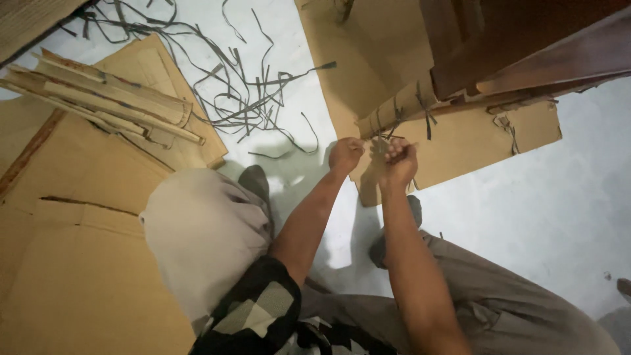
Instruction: Tying protective plastic strips around cardboard on wooden furniture legs.
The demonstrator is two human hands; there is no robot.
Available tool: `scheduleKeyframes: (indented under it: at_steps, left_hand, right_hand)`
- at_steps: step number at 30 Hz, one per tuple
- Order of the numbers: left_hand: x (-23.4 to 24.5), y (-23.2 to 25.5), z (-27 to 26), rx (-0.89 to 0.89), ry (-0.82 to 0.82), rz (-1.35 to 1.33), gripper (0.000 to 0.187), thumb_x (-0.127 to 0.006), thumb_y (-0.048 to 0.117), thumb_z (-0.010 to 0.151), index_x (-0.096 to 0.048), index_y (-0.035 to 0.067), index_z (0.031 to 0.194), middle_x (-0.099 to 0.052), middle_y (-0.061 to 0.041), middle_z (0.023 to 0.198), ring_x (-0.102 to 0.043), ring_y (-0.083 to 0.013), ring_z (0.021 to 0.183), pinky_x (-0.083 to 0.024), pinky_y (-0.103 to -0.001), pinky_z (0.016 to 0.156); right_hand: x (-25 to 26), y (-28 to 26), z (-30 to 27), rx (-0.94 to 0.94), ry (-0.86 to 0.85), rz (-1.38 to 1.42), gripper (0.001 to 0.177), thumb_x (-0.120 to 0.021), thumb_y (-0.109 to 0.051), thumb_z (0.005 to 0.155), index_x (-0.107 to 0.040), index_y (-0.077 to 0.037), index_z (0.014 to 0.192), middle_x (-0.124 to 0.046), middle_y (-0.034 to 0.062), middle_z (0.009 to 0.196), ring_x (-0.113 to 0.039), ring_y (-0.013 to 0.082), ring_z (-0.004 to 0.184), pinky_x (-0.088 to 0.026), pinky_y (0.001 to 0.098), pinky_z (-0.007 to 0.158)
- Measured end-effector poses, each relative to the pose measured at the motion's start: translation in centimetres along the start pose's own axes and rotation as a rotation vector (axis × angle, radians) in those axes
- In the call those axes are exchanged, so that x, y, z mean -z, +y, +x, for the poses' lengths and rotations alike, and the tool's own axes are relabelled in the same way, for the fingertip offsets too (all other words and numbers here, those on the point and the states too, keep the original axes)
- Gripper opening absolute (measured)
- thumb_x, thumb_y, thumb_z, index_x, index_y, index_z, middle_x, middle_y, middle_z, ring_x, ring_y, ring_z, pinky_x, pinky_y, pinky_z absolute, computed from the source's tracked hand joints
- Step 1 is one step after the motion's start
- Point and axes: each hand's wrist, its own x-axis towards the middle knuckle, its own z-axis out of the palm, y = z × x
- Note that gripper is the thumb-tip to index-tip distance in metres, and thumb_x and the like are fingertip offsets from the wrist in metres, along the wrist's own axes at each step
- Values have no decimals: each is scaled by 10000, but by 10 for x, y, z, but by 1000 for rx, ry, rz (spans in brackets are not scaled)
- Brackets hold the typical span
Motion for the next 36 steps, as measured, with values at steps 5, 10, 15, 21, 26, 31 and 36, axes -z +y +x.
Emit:
scheduleKeyframes:
  at_steps: [5,10,15,21,26,31,36]
  left_hand:
    - [17,-23,-10,-48,77,5,212,-683,236,924,-763,281,1115,-772,-43,1040,-745,-302,998,-589,-436,869]
    - [54,-27,-37,-69,227,126,178,-652,278,907,-754,301,1051,-759,-41,1060,-734,-343,1034,-592,-478,933]
    - [108,5,-99,-243,423,382,330,-765,64,890,-608,132,1172,-678,-86,1068,-713,-278,1044,-622,-441,878]
    - [94,-68,-55,-225,421,663,206,-771,195,877,-630,134,1013,-626,-68,982,-726,-283,903,-631,-438,735]
    - [94,-70,-60,-400,528,767,198,-824,104,773,-666,88,890,-622,-81,859,-720,-280,792,-633,-409,640]
    - [104,-55,-78,-463,548,716,258,-818,69,790,-661,102,992,-639,-86,879,-709,-251,782,-610,-385,647]
    - [102,-63,-72,-555,605,867,161,-811,39,736,-695,91,834,-627,-79,791,-657,-222,728,-544,-345,608]
  right_hand:
    - [18,11,5,-12,101,-62,388,-339,-460,1054,-589,-202,906,-595,-53,765,-576,73,663,-467,190,566]
    - [38,44,1,11,69,-278,361,-422,-417,1100,-647,-183,941,-657,-20,782,-618,124,681,-494,273,625]
    - [30,60,-32,-70,23,-587,227,-496,-291,1056,-661,-164,967,-713,3,817,-640,128,721,-466,288,676]
    - [38,74,-39,-68,-75,-699,214,-559,-269,1041,-689,-130,943,-690,37,764,-628,128,651,-477,245,609]
    - [63,93,-17,-66,-94,-761,218,-583,-297,1027,-700,-161,905,-702,3,742,-646,90,632,-478,199,574]
    - [66,89,-25,-31,-90,-881,223,-607,-332,1006,-711,-160,911,-719,13,755,-639,98,634,-483,222,563]
    - [80,101,-8,-11,-90,-974,248,-622,-371,997,-734,-158,936,-741,23,781,-652,129,657,-522,246,584]
